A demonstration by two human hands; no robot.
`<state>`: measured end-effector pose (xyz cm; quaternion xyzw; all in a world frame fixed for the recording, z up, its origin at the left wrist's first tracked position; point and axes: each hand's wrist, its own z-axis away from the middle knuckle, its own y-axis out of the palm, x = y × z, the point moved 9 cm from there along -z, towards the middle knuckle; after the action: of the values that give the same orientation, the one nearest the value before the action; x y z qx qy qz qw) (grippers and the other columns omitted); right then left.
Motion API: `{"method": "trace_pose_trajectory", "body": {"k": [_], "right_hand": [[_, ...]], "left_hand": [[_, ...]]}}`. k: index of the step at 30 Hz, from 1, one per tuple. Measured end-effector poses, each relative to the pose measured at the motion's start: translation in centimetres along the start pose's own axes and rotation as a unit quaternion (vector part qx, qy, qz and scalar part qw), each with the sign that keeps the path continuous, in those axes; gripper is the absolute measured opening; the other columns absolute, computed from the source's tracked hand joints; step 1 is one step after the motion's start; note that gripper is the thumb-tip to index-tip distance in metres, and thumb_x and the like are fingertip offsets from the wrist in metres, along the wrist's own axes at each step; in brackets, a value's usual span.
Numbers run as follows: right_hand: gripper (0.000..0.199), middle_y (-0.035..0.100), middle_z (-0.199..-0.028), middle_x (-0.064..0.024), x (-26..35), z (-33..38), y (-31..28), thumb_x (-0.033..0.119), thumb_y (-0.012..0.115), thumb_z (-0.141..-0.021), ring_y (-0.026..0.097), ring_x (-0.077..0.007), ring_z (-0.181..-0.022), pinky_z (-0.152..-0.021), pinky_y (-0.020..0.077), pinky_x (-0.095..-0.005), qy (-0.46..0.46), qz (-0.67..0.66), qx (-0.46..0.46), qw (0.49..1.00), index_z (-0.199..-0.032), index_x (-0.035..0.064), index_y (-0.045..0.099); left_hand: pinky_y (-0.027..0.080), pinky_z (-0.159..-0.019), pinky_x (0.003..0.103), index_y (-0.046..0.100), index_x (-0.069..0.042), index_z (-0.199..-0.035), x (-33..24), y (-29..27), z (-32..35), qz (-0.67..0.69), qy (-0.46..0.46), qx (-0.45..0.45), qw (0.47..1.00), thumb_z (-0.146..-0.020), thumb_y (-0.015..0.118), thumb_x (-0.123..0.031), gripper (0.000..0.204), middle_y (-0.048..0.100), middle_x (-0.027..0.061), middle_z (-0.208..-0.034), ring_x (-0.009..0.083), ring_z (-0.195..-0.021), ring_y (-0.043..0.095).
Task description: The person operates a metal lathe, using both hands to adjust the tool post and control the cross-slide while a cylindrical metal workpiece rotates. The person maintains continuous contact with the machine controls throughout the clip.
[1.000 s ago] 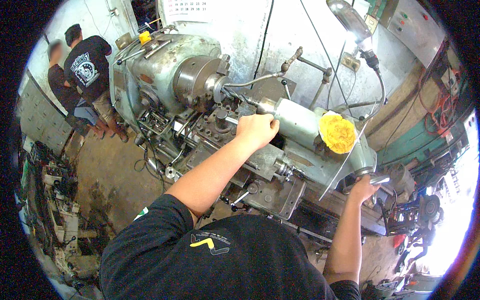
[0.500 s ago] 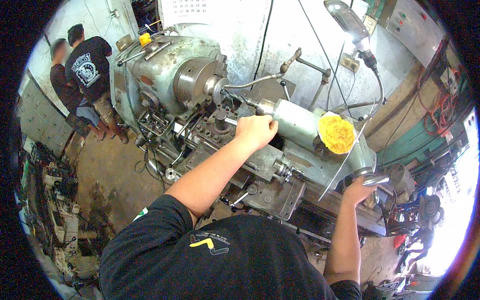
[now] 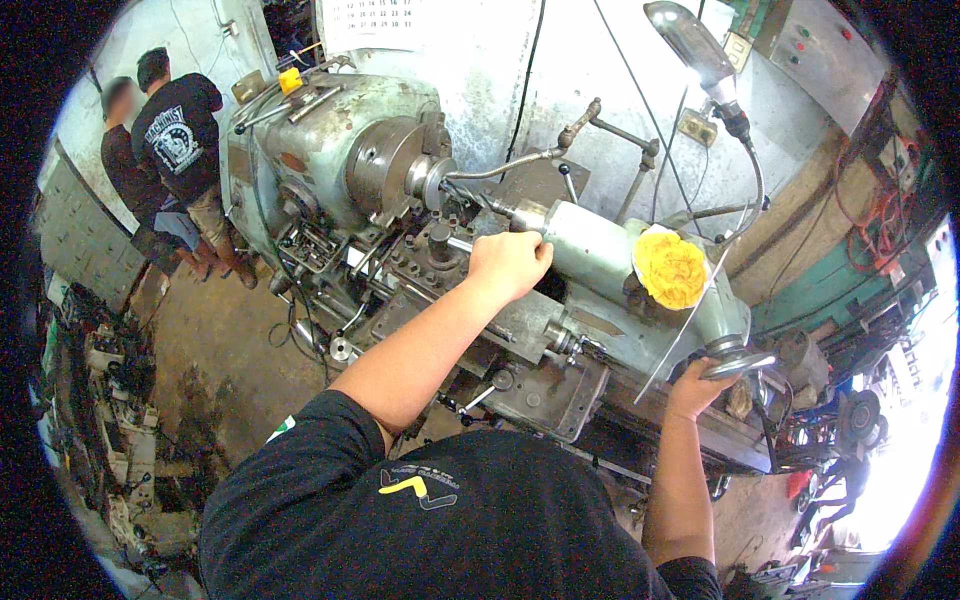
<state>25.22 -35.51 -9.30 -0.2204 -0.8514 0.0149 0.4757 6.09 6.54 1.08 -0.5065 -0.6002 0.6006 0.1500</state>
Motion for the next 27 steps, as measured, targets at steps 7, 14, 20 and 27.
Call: {"method": "trace_pose_trajectory", "body": {"k": [7,14,20,27], "right_hand": [[0.069,0.056,-0.133,-0.0262,1.8,-3.6,-3.7,0.042,0.066,-0.099,0.056,-0.0381,-0.123,-0.107,0.0443,-0.0523,0.103,0.141,0.022,0.984,-0.141,-0.0099,0.048],[0.03,0.065,-0.1,-0.0049,-2.5,-10.4,-2.5,0.034,0.057,-0.104,0.061,-0.0185,-0.08,-0.075,0.0516,-0.0373,0.47,-0.348,-0.058,0.809,-0.114,0.0062,0.06],[0.011,0.045,-0.075,0.0022,-5.8,-12.1,-1.7,0.02,0.055,-0.104,0.046,-0.0124,-0.063,-0.056,0.0415,-0.0341,0.43,-0.318,-0.045,0.844,-0.097,0.0107,0.055],[0.019,0.043,-0.067,0.0019,-4.6,-11.4,-1.8,0.018,0.057,-0.101,0.045,-0.0137,-0.058,-0.055,0.0405,-0.0348,0.417,-0.303,-0.066,0.854,-0.083,0.0119,0.052]], "left_hand": [[0.057,-0.081,0.052,0.074,-0.011,-0.089,0.2,0.1,-0.1,0.019,-0.002,0.01,1.0,-0.099,0.053,-0.046,0.042,0.076,0.0162,-0.088,0.0381,-0.087,0.074],[0.056,-0.081,0.052,0.074,-0.011,-0.09,0.0,-0.1,-0.1,0.015,-0.005,0.007,1.0,-0.099,0.053,-0.045,0.042,0.076,0.0163,-0.088,0.038,-0.087,0.074],[0.057,-0.081,0.052,0.074,-0.011,-0.091,0.1,-0.1,0.0,0.026,-0.004,0.012,1.0,-0.099,0.052,-0.046,0.042,0.076,0.0164,-0.089,0.0379,-0.088,0.074],[0.057,-0.081,0.052,0.074,-0.011,-0.09,0.1,-0.2,0.0,0.019,-0.009,0.009,1.0,-0.099,0.053,-0.046,0.042,0.076,0.0164,-0.089,0.0383,-0.088,0.074]]}}
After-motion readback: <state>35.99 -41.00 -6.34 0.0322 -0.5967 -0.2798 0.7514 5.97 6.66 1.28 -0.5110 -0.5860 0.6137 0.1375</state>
